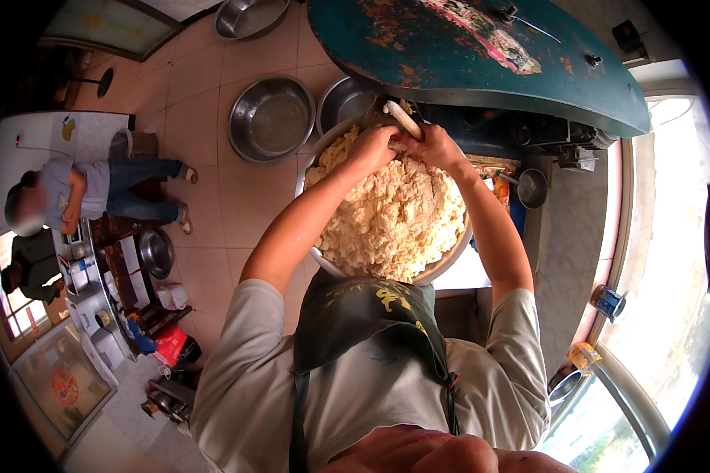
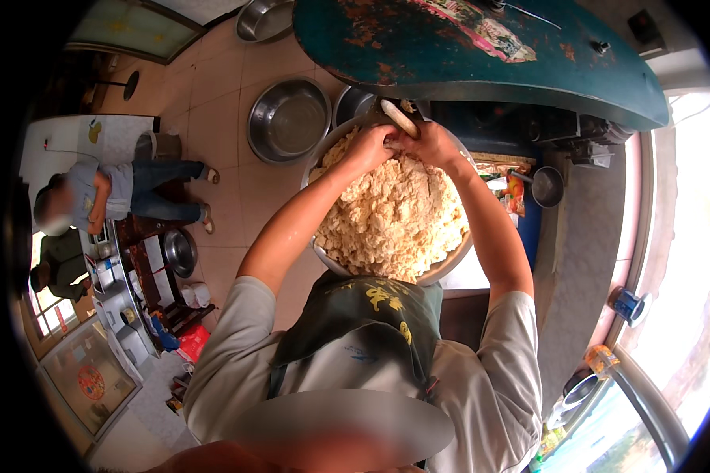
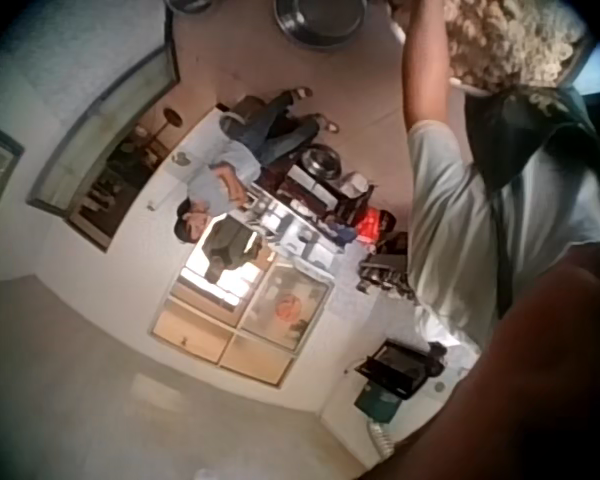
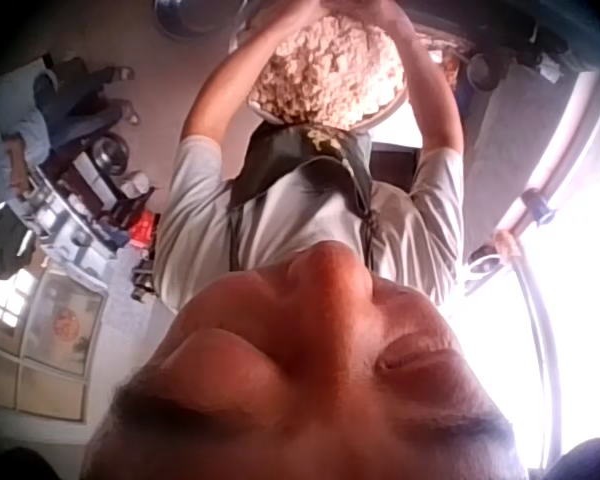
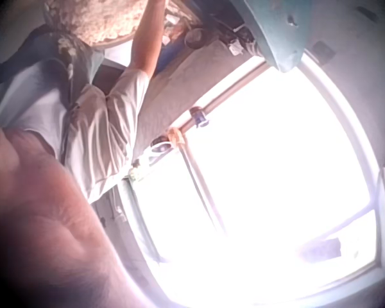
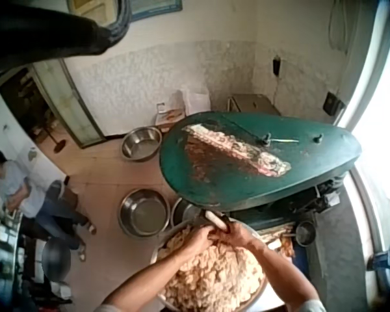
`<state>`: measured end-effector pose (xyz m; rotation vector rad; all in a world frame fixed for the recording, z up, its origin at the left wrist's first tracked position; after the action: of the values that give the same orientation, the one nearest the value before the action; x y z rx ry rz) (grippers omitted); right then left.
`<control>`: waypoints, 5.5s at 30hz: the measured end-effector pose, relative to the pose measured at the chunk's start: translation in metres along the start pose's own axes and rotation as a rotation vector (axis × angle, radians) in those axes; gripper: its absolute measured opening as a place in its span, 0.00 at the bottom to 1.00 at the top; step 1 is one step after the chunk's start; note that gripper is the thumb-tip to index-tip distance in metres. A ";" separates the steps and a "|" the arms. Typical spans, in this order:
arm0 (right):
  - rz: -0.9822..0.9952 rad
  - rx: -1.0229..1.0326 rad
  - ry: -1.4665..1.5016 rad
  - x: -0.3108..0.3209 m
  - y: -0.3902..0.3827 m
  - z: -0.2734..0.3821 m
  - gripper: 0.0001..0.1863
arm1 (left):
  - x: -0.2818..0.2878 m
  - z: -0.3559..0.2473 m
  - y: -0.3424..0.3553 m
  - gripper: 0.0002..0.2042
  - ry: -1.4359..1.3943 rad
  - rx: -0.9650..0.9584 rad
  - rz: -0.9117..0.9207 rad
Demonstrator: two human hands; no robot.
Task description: The person feeds a dough-like mixture into a noodle-making machine using a wooden tool and their hands, then catches the resulting noodles and places them back into the bowl.
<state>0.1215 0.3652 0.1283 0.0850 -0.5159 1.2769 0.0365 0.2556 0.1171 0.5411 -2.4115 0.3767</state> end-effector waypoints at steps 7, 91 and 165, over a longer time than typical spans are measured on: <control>-0.192 -0.092 0.154 0.042 -0.079 0.002 0.12 | -0.008 0.014 0.005 0.20 0.097 -0.080 0.044; -0.108 -0.122 -0.533 0.036 -0.009 0.016 0.23 | -0.010 0.002 0.008 0.05 0.156 -0.239 0.115; -0.191 -0.129 -0.714 0.001 0.030 0.037 0.21 | 0.004 -0.025 -0.049 0.19 0.168 -0.244 0.337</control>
<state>0.0821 0.3622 0.1552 0.4818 -1.1703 0.9997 0.0693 0.2213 0.1451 -0.0069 -2.3382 0.2507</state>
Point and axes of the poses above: each hand's wrist, its own y-axis towards the middle knuckle, its own x-axis out of the back of the hand, z = x × y, the point moved 7 cm from there along y, towards the middle knuckle, and after that the axes turned 4 degrees about y, right-handed, at the moved point
